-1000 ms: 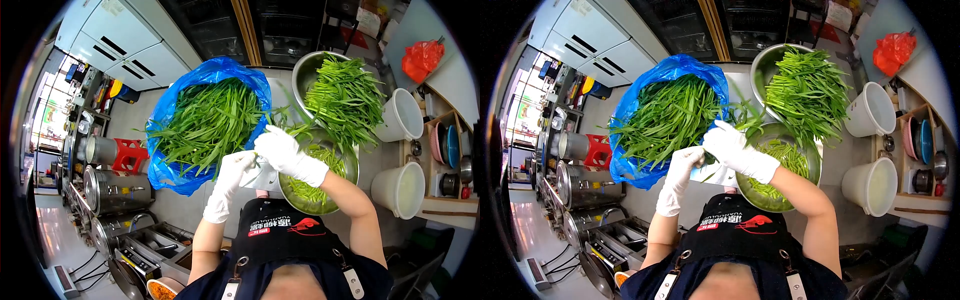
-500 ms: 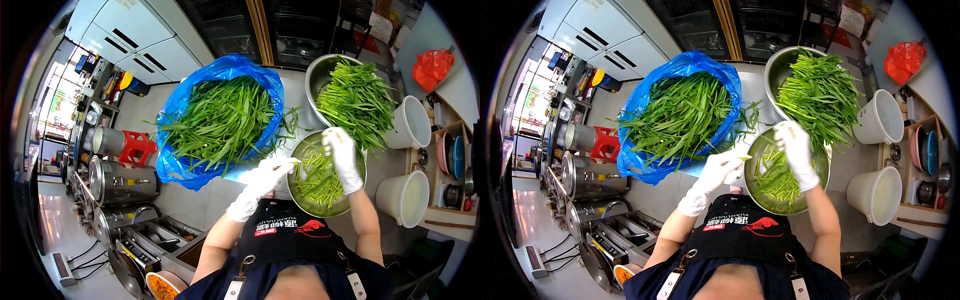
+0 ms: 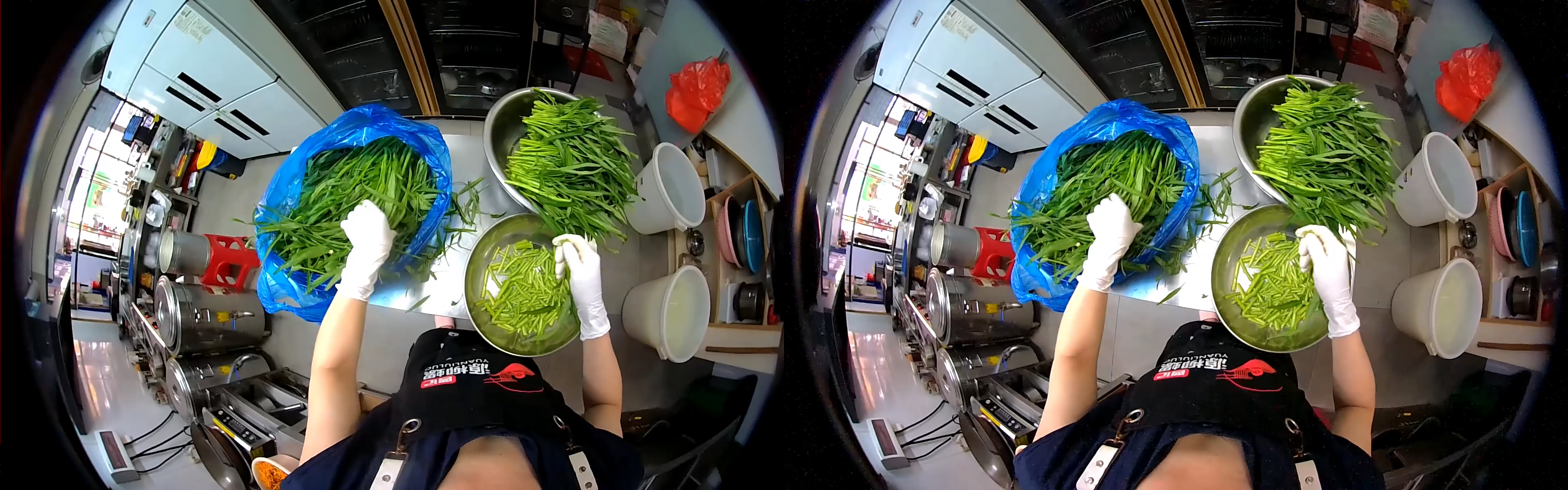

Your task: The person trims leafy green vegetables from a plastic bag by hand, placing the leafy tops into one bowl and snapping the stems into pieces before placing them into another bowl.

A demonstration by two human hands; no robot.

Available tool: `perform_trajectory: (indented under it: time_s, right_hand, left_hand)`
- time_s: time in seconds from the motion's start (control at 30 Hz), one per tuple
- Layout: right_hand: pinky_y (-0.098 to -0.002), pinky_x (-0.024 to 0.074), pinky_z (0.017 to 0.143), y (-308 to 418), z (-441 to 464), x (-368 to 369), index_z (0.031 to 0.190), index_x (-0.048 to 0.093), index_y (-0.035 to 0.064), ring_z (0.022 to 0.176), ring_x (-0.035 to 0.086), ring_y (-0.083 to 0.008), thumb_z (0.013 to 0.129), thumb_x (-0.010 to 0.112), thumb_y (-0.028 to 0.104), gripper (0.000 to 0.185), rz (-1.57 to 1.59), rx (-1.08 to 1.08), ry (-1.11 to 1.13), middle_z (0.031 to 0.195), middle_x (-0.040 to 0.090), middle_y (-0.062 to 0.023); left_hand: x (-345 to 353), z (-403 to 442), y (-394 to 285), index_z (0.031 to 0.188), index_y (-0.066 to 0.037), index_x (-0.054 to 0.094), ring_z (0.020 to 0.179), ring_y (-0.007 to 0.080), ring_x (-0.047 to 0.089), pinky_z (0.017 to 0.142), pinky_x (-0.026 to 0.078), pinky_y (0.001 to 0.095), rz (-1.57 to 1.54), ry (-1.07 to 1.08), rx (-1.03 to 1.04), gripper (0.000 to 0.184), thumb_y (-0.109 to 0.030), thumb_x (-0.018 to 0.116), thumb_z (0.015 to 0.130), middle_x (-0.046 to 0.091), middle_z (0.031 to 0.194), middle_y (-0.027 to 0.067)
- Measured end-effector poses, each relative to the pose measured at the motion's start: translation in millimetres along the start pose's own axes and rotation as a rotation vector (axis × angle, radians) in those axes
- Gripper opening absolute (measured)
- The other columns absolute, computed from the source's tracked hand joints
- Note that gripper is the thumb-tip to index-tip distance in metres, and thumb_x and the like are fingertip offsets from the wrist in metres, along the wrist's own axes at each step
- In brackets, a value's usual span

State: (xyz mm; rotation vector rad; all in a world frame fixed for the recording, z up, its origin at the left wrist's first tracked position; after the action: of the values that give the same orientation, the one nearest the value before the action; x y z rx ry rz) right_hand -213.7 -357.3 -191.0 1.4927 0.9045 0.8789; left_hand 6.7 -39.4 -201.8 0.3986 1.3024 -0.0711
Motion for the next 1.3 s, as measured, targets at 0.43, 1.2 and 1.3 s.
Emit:
perform_trajectory:
  time_s: [0.43,1.2,1.3]
  right_hand:
    - [-0.0189,0.0251,0.047,9.1,60.8,156.5,0.092,0.067,0.0062,0.052,0.034,0.0000,0.091,0.065,0.021,0.015,0.027,0.110,0.357,0.066,0.050,0.0082]
    - [-0.0203,0.0379,0.054,65.8,131.0,226.7,0.090,0.066,0.0032,0.059,0.049,-0.0036,0.088,0.068,0.018,0.015,0.188,-0.066,0.356,0.072,0.060,0.0028]
    - [-0.0219,0.0427,0.061,91.0,121.5,225.3,0.091,0.067,0.0023,0.067,0.054,-0.0048,0.089,0.067,0.018,0.016,0.011,-0.194,0.524,0.076,0.063,0.0012]
  left_hand:
    - [-38.8,-10.2,63.1,0.114,0.003,0.065,0.102,0.0339,0.064,0.090,0.048,0.0373,-0.944,0.030,-0.285,0.038,-0.023,0.065,0.087,0.066,0.109,0.0222]
    - [-106.1,-21.1,85.2,0.112,-0.006,0.067,0.107,0.0300,0.058,0.090,0.044,0.0409,-0.447,-0.551,-0.089,0.038,-0.021,0.076,0.079,0.062,0.114,0.0137]
    - [-150.5,-15.4,85.0,0.106,-0.010,0.069,0.095,0.0256,0.061,0.081,0.044,0.0364,-0.514,-0.751,0.073,0.031,-0.004,0.075,0.076,0.065,0.102,0.0068]
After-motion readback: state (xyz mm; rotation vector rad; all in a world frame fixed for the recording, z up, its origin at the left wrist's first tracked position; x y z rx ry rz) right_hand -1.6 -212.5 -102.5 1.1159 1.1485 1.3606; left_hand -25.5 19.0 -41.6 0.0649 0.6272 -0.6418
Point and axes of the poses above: each hand's wrist, its own z-axis towards the middle knuckle, its own x-axis out of the palm, y = z × x, the point moved 4 cm from there along z, towards the middle knuckle
